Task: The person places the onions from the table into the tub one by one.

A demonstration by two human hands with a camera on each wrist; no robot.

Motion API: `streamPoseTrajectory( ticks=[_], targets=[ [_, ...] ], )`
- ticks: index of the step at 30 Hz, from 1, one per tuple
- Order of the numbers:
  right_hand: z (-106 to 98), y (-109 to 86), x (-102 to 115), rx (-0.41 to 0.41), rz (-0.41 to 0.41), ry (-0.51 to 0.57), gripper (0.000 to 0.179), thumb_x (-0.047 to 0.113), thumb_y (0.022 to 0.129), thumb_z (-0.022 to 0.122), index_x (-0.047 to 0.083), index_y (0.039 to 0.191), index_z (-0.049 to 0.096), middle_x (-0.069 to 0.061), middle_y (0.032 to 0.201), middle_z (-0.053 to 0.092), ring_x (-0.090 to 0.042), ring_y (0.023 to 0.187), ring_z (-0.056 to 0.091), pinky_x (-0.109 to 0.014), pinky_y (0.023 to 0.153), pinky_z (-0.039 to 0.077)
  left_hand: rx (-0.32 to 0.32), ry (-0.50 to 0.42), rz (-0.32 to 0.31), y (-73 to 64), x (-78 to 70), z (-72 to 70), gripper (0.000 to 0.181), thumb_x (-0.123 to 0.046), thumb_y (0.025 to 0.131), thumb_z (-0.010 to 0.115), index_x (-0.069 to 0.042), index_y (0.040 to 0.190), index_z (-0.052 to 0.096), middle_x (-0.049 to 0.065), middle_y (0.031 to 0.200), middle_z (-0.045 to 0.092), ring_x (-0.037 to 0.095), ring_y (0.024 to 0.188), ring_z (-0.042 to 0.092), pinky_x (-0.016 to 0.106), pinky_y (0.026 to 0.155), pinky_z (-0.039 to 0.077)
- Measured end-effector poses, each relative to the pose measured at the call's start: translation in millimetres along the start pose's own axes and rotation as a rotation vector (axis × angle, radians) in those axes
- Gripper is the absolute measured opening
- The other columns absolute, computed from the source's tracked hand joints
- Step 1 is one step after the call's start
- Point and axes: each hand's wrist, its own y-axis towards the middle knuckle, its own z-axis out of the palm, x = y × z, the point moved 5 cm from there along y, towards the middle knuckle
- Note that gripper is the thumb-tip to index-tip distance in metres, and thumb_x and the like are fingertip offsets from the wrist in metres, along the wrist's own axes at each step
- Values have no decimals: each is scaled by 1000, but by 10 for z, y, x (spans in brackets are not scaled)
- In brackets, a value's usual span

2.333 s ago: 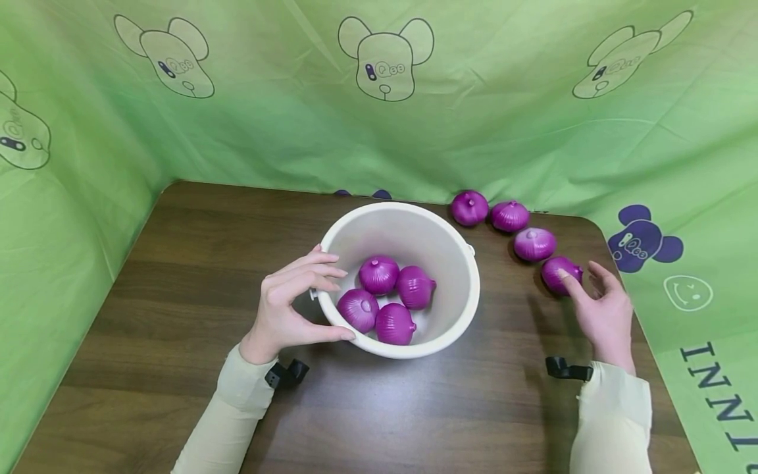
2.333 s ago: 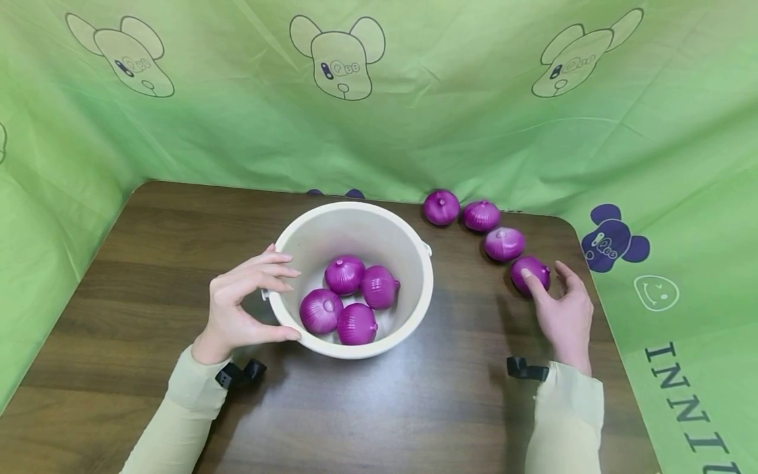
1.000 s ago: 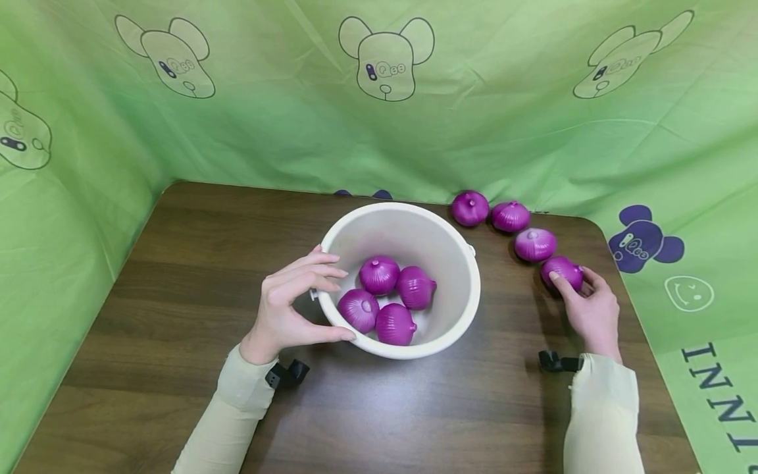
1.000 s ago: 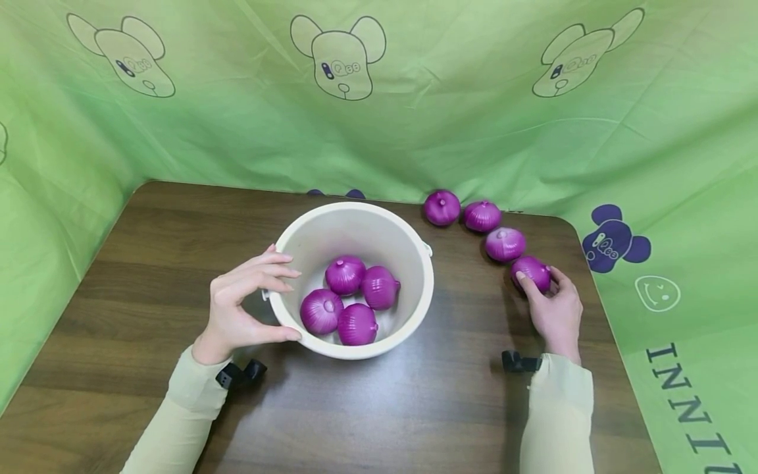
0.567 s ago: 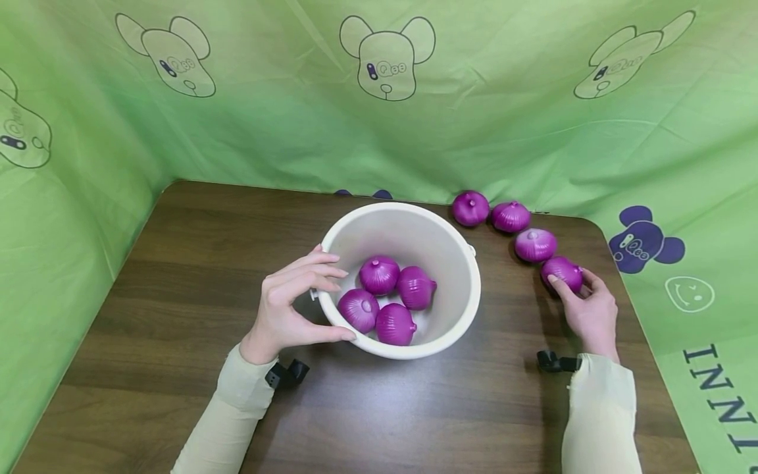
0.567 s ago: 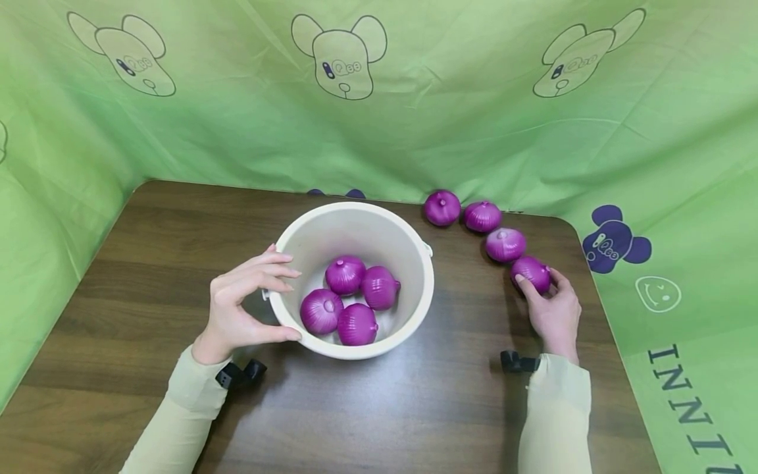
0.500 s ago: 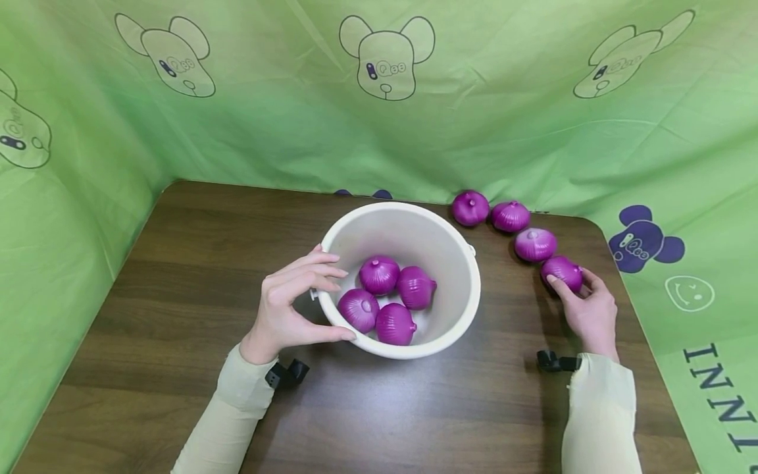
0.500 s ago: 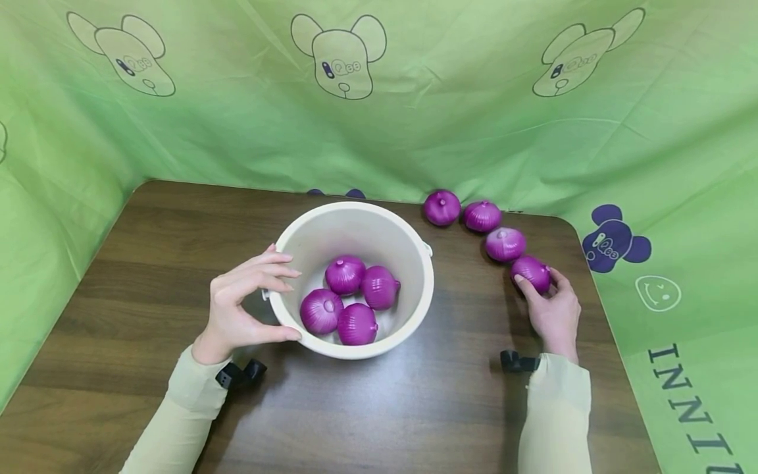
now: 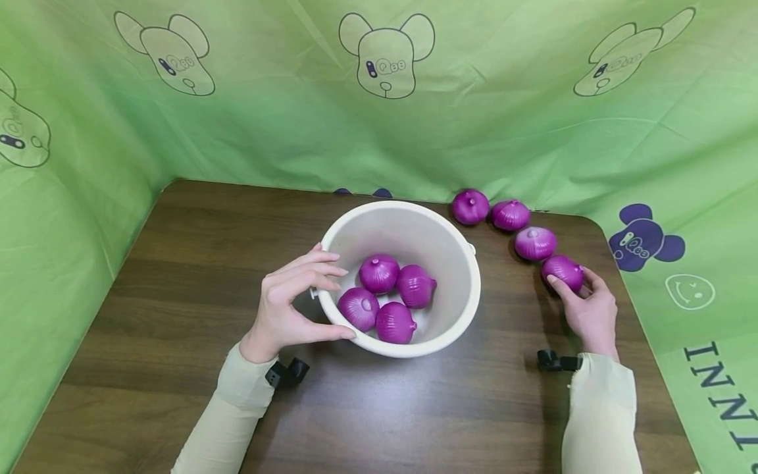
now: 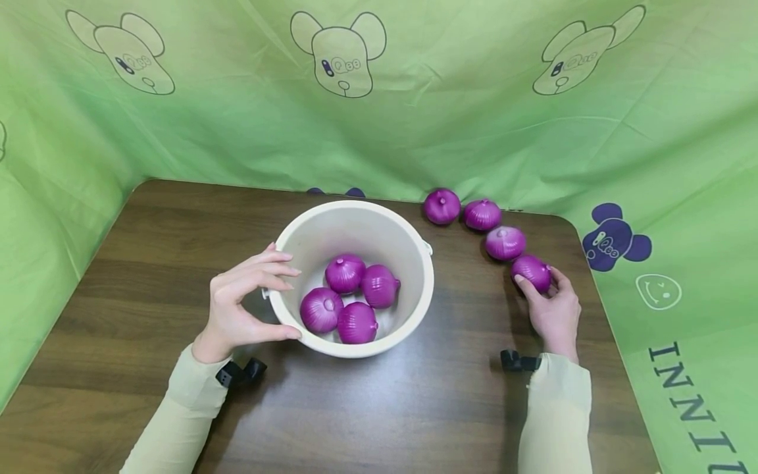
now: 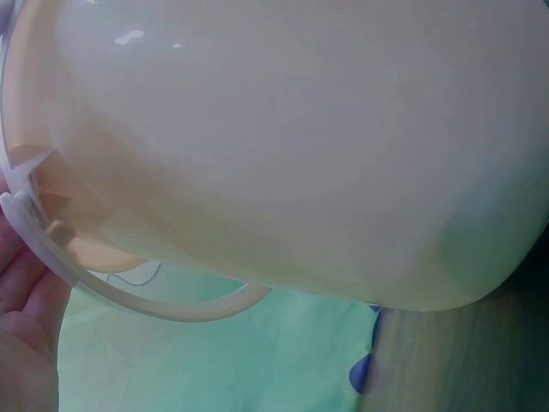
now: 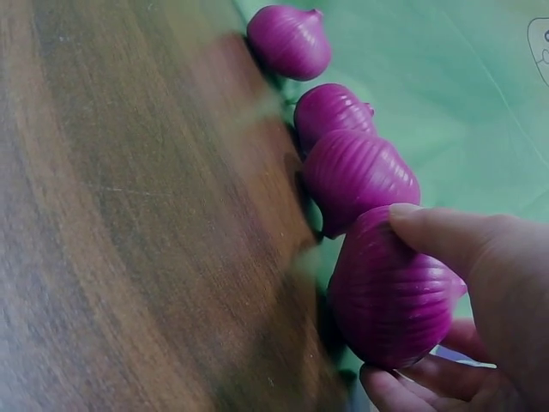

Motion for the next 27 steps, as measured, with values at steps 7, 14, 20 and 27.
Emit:
streamPoseTrajectory(
  ticks=[7, 14, 20, 27],
  targets=[
    [-38, 7, 6, -24, 11, 15, 86, 52, 92, 72, 14, 160, 34, -20, 152, 45, -37, 135, 49, -35, 109, 46, -1, 0, 0, 4, -4, 0, 54, -49, 68, 94, -2, 85, 72, 14, 96, 75, 34, 102, 69, 58, 106, 47],
    [-66, 7, 21, -27, 17, 40, 88, 53, 91, 73, 15, 160, 33, -18, 154, 43, -35, 137, 48, -36, 111, 45, -1, -1, -1, 3, -8, 2, 54, -49, 68, 93, -2, 86, 72, 14, 96, 75, 33, 103, 69, 58, 106, 47],
    [-90, -19, 69, -33, 18, 75, 88, 50, 91, 74, 17, 160, 32, -17, 155, 42, -32, 137, 48, -32, 110, 46, -2, -3, -2, 1, -11, 5, 55, -49, 69, 93, -2, 86, 73, 14, 96, 75, 33, 103, 69, 58, 106, 47],
    [-123, -55, 150, -61, 4, 123, 85, 44, 91, 77, 18, 159, 34, -16, 155, 43, -27, 136, 50, -29, 109, 45, -4, -1, -2, 1, -12, 5, 53, -49, 68, 94, -3, 86, 73, 13, 96, 75, 32, 103, 69, 58, 106, 47]
  ],
)
